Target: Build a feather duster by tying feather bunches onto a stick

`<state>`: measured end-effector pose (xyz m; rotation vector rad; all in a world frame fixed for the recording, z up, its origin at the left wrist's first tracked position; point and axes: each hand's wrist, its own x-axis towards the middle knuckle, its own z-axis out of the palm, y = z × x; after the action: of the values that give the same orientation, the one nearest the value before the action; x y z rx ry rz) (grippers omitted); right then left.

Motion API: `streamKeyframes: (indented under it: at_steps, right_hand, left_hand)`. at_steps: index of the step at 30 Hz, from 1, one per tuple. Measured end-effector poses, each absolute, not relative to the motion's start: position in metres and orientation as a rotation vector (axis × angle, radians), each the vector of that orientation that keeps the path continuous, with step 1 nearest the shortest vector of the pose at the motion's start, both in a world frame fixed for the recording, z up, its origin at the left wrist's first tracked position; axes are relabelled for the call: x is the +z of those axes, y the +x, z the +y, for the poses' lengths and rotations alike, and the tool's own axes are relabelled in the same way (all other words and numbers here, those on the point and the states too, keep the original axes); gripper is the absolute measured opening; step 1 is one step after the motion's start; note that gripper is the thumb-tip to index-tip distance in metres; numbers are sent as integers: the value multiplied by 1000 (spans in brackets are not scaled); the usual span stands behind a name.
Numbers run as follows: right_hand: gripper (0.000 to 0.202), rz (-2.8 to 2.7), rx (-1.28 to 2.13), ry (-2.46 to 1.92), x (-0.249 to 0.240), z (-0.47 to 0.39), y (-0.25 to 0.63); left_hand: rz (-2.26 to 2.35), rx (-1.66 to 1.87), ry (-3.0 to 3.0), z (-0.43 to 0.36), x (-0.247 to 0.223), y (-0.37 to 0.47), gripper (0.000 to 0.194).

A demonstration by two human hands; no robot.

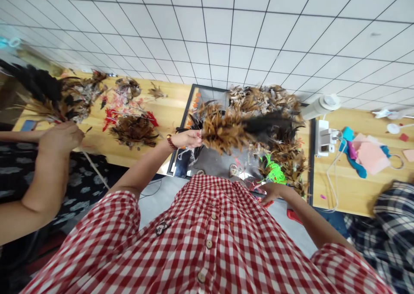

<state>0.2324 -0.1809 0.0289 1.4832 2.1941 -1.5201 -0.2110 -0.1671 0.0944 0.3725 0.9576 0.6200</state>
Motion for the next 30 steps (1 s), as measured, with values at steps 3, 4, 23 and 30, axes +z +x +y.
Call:
streamKeyframes:
  at_steps: [3,4,23,30]
  right_hand:
    - [52,2413,-1618,1421,35,-153,178]
    - [62,2535,-1660,1511,37,-143,152]
    - [52,1482,-3020,1515,44,-157,-3]
    - [44,1686,-2550,1256,15,-119,3]
  left_hand:
    - [865,737,361,-161,90,-195,40]
    - [840,771,333,-160,88,-188,42]
    - [851,1315,-147,-172,59,-181,25]
    - [988,1346,-193,-180,68,-211,29]
